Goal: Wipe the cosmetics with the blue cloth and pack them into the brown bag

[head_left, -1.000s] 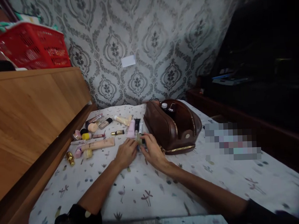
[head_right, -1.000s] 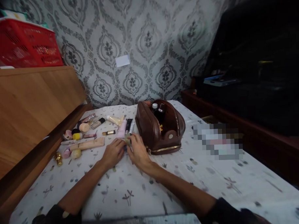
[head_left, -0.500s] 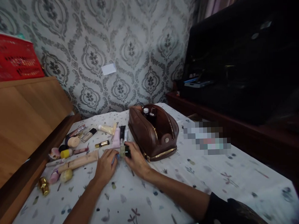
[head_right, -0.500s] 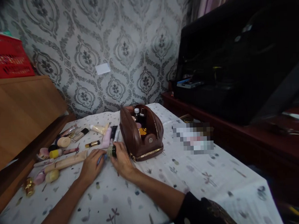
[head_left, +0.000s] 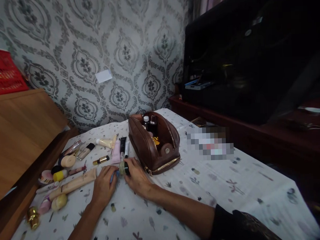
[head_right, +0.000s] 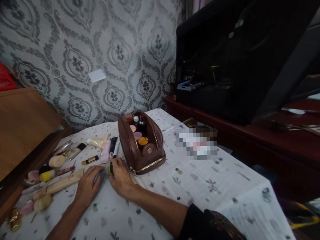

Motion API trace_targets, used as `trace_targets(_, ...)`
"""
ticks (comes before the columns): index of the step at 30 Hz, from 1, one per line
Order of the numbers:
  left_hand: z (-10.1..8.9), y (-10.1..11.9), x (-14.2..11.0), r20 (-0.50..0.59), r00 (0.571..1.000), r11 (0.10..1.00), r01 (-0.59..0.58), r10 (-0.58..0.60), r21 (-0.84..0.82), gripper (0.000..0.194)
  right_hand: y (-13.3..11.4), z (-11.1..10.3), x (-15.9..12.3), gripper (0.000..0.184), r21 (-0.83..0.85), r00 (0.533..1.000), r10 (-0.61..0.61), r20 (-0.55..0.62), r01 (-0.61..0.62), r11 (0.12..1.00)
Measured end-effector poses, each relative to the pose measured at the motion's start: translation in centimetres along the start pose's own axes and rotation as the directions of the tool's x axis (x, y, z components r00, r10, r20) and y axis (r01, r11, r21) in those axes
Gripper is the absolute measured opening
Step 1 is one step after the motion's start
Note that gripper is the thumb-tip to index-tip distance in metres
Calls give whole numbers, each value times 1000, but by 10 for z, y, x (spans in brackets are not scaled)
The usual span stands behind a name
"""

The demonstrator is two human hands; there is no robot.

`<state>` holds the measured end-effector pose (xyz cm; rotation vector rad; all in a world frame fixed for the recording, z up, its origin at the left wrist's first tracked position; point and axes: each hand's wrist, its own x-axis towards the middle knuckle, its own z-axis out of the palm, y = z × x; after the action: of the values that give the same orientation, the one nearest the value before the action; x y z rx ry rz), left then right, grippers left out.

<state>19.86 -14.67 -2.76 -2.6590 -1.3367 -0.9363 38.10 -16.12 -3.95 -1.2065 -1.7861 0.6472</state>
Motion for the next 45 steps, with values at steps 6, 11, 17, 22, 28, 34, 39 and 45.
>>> trace_targets(6, 0, 2, 3, 9, 1000, 1000, 17, -16, -13, 21, 6, 3, 2, 67, 26, 1000, -5, -20, 6, 1000)
trace_targets(11, -2, 6, 5, 12, 1000, 1000, 15, -15, 8, 21, 15, 5, 4, 64, 60, 998, -41, -55, 45, 997)
trace_targets(17, -4, 6, 4, 43, 999, 1000, 24, -25, 21, 21, 25, 7, 6, 60, 88, 995, -78, -66, 84, 993)
trace_targets(22, -10, 9, 4, 70, 997, 1000, 24, -25, 13, 24, 25, 10, 6, 57, 15, 985, -117, -126, 120, 993)
trace_targets(28, -12, 6, 5, 57, 997, 998, 56, -58, 36, 24, 19, 3, 4, 54, -25, 994, -54, -99, 52, 998)
trace_targets(34, -13, 3, 5, 66, 994, 995, 88, -91, 48, 22, 10, -4, 5, 54, -22, 1000, 27, 3, -27, 999)
trace_targets(39, -14, 5, 6, 66, 994, 994, 84, -88, 66, 27, 2, -4, 2, 56, 73, 993, -54, 100, 47, 996)
trace_targets(45, -22, -10, 7, -2, 990, 977, 142, -144, 158, 28, 4, 0, -3, 57, 62, 992, -103, 66, 99, 993)
